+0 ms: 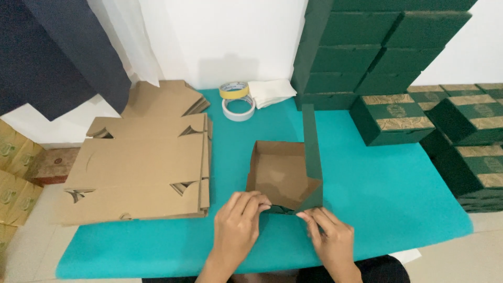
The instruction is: Folding flat cardboard templates into finished boxes and stacking them.
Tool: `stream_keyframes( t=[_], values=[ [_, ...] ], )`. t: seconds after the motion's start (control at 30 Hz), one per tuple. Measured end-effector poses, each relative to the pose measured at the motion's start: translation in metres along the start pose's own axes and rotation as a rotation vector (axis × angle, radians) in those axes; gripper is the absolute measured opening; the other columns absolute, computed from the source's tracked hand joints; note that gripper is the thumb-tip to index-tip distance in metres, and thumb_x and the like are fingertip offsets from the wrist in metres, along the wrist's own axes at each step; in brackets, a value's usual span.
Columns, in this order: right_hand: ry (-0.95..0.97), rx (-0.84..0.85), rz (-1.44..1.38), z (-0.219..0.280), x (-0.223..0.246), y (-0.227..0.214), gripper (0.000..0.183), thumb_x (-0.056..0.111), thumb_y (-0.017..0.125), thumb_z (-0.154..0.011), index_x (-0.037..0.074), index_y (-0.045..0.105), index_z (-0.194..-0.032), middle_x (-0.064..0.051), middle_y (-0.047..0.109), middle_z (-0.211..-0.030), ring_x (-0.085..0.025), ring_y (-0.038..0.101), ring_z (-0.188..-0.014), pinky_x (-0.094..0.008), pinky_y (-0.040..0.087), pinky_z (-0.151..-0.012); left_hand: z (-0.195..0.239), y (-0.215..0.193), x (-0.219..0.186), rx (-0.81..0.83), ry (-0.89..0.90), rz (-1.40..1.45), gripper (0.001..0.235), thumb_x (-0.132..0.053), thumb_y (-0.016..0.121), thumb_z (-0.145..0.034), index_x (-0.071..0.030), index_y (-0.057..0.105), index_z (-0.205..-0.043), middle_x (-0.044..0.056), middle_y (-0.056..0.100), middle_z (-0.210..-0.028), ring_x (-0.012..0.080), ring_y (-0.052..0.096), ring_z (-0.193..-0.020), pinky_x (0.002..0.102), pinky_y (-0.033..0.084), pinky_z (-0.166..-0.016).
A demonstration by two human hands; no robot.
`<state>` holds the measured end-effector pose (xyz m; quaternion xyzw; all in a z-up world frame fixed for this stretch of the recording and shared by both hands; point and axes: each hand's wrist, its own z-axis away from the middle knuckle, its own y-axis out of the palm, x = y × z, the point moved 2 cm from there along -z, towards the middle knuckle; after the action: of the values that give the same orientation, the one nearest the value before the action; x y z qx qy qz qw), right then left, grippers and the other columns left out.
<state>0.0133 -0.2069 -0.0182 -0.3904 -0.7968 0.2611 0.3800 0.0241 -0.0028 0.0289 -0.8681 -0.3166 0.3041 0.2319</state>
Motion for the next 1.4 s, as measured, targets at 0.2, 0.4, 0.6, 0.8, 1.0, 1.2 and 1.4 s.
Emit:
stream_keyframes(
  t=[0.2,0.4,0.6,0.8,1.0,1.2,1.4],
  values=[
    [-0.058,0.014,-0.017,0.001,-0.002,-0.001,0.012,0.021,0.061,-0.094,0.013,0.068,-0.087,0.002,0.063,-0.074,-0.011,0.055,-0.058,-0.032,0.04,-0.044,0.008,0.003,-0.01,-0.052,-0.03,0.009,0.009,-0.005,0.058,-0.096,-0.006,0.065,-0.091,0.006,0.067,-0.092,0.0228,0.06,-0.086,0.035,0.051,-0.069],
    [-0.108,0.047,-0.063,-0.002,-0.005,-0.007,0.016,0.024,0.061,-0.094,0.015,0.065,-0.082,0.004,0.055,-0.065,-0.009,0.044,-0.05,-0.029,0.035,-0.043,0.007,0.003,-0.005,0.022,-0.027,-0.001,0.007,-0.008,0.06,-0.095,-0.007,0.067,-0.095,0.006,0.068,-0.095,0.0225,0.06,-0.087,0.036,0.047,-0.068],
    [-0.086,-0.009,-0.065,-0.004,-0.006,-0.009,0.017,0.021,0.061,-0.095,0.013,0.065,-0.081,0.004,0.055,-0.063,-0.009,0.047,-0.053,-0.029,0.034,-0.043,0.007,0.003,-0.013,0.039,-0.114,0.159,0.017,-0.016,0.054,-0.099,-0.014,0.067,-0.088,-0.001,0.069,-0.091,0.0206,0.059,-0.085,0.036,0.043,-0.069],
    [-0.124,0.009,-0.119,0.001,-0.012,-0.004,0.015,0.019,0.059,-0.096,0.013,0.066,-0.084,0.002,0.058,-0.069,-0.012,0.047,-0.051,-0.032,0.034,-0.046,0.014,0.012,-0.019,-0.056,-0.062,0.057,0.009,-0.011,0.059,-0.097,-0.01,0.066,-0.092,0.004,0.067,-0.092,0.0217,0.059,-0.084,0.036,0.045,-0.068],
    [-0.113,0.023,-0.193,0.004,-0.01,-0.003,0.022,0.023,0.055,-0.098,0.014,0.063,-0.079,0.002,0.055,-0.065,-0.011,0.048,-0.051,-0.032,0.035,-0.045,0.006,0.01,-0.009,0.007,-0.011,0.068,0.009,-0.008,0.055,-0.099,-0.007,0.063,-0.097,0.007,0.063,-0.098,0.0257,0.056,-0.09,0.04,0.048,-0.074],
    [-0.107,0.038,-0.192,0.004,-0.011,-0.001,0.019,0.021,0.057,-0.097,0.015,0.068,-0.081,0.004,0.059,-0.067,-0.008,0.049,-0.05,-0.028,0.038,-0.045,0.004,0.009,-0.017,0.052,0.069,-0.027,0.01,-0.012,0.066,-0.094,-0.011,0.065,-0.085,0.007,0.06,-0.092,0.0263,0.054,-0.083,0.039,0.041,-0.064],
    [-0.09,0.019,-0.179,-0.003,-0.001,-0.009,0.014,0.021,0.063,-0.094,0.011,0.066,-0.085,0.002,0.06,-0.066,-0.008,0.054,-0.051,-0.026,0.043,-0.047,0.021,0.019,-0.013,0.011,-0.003,-0.042,0.021,-0.026,0.065,-0.097,-0.011,0.062,-0.112,0.011,0.057,-0.106,0.0293,0.059,-0.095,0.043,0.049,-0.077]
  ],
)
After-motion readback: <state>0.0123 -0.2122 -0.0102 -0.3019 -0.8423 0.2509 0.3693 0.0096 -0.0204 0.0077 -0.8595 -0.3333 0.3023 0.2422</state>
